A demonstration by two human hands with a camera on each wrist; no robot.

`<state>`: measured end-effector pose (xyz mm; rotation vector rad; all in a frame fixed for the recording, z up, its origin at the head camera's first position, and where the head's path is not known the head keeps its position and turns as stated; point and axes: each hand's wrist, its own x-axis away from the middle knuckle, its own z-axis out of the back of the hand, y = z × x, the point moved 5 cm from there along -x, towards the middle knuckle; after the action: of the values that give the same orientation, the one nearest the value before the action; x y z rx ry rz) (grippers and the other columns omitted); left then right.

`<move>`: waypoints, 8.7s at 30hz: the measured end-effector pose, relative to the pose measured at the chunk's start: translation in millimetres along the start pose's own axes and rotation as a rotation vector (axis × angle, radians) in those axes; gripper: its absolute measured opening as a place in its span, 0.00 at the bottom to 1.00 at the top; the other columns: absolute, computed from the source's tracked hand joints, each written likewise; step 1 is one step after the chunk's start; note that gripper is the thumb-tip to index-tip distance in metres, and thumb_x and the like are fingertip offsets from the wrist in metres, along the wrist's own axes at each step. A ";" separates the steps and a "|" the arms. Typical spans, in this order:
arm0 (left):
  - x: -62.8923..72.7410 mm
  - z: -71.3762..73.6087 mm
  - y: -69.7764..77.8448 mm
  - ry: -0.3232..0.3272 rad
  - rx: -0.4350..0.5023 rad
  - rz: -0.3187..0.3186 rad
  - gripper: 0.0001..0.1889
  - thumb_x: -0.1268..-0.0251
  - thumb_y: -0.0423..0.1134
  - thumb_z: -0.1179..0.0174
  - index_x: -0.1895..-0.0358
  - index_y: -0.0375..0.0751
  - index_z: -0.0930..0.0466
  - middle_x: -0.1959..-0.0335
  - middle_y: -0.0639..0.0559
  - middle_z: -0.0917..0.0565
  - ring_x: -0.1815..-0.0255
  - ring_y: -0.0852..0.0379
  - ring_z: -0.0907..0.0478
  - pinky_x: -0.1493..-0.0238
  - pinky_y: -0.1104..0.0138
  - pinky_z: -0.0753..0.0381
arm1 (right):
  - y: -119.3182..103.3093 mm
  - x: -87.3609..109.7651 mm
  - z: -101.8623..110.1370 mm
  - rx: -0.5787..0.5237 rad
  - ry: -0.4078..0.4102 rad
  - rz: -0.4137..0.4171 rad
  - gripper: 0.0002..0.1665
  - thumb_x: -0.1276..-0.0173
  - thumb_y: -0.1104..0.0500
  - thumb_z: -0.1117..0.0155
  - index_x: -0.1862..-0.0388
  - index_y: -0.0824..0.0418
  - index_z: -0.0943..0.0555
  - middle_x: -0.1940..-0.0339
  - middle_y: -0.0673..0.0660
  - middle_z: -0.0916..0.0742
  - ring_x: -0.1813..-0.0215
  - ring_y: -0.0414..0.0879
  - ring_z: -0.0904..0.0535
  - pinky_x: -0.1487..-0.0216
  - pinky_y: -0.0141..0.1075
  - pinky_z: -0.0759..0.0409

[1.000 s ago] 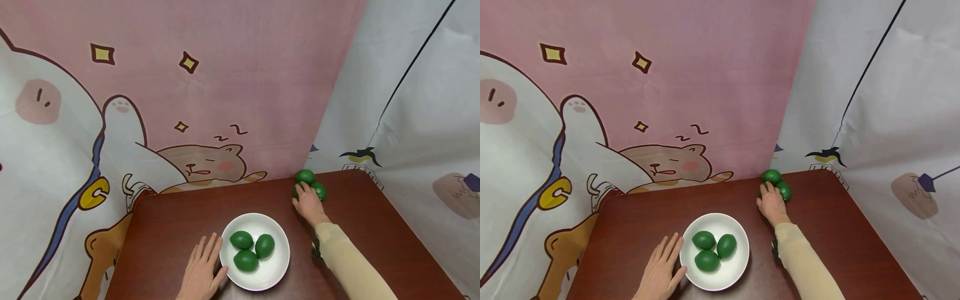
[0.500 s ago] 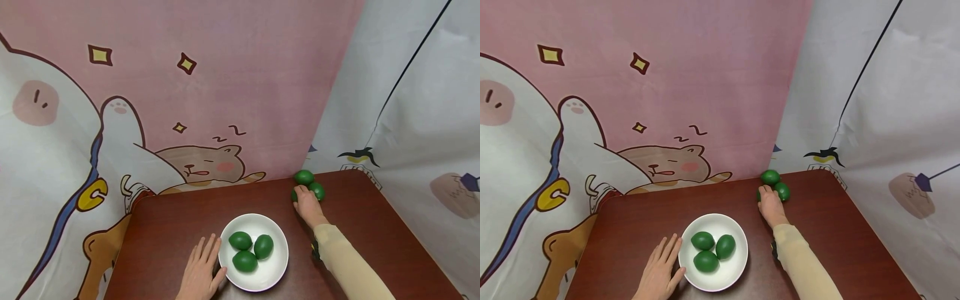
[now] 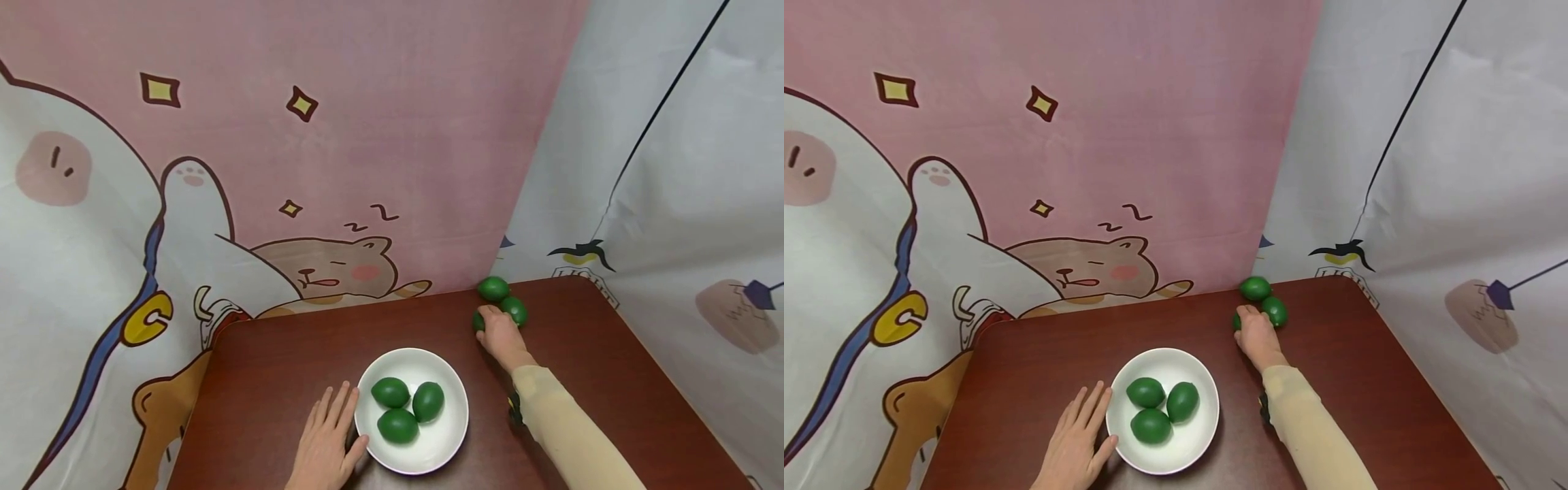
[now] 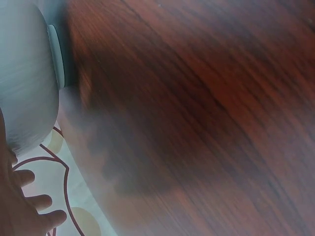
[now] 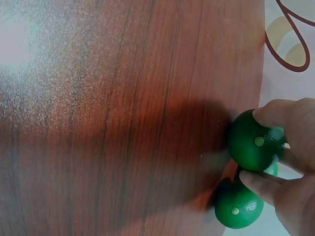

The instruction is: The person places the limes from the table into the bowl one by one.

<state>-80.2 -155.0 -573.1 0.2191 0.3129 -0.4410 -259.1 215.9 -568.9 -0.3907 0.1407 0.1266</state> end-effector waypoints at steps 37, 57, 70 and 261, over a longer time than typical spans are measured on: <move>0.3 2.4 0.2 -0.008 0.014 0.011 0.42 0.31 0.60 0.40 0.19 0.45 0.38 0.19 0.44 0.37 0.22 0.34 0.37 0.31 0.40 0.31 | 6.1 26.3 5.6 -0.136 -0.166 -0.133 0.33 0.35 0.61 0.27 0.33 0.70 0.25 0.33 0.72 0.21 0.33 0.69 0.24 0.36 0.62 0.24; -0.8 5.4 0.4 0.000 -0.048 -0.011 0.42 0.32 0.64 0.43 0.19 0.46 0.37 0.17 0.45 0.42 0.20 0.36 0.41 0.27 0.40 0.39 | -19.6 49.4 32.0 -0.219 0.006 -0.039 0.31 0.37 0.61 0.26 0.35 0.64 0.22 0.32 0.66 0.20 0.36 0.64 0.22 0.39 0.62 0.22; -2.4 8.6 -0.6 -0.015 -0.036 -0.009 0.41 0.31 0.64 0.44 0.20 0.47 0.35 0.17 0.44 0.42 0.20 0.37 0.41 0.26 0.39 0.40 | -42.7 64.3 46.0 -0.245 0.049 0.025 0.33 0.39 0.61 0.23 0.35 0.65 0.21 0.33 0.65 0.19 0.34 0.63 0.21 0.39 0.60 0.21; -2.6 6.1 2.9 0.011 -0.042 -0.005 0.39 0.31 0.59 0.41 0.21 0.46 0.33 0.18 0.46 0.39 0.21 0.39 0.38 0.28 0.42 0.40 | -64.7 72.4 54.2 -0.186 0.168 0.231 0.22 0.35 0.63 0.26 0.42 0.66 0.16 0.43 0.63 0.15 0.41 0.59 0.17 0.45 0.54 0.16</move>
<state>-79.6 -153.0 -566.1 0.1799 0.3329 -0.4380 -172.2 184.5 -506.9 -0.5706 0.3418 0.3366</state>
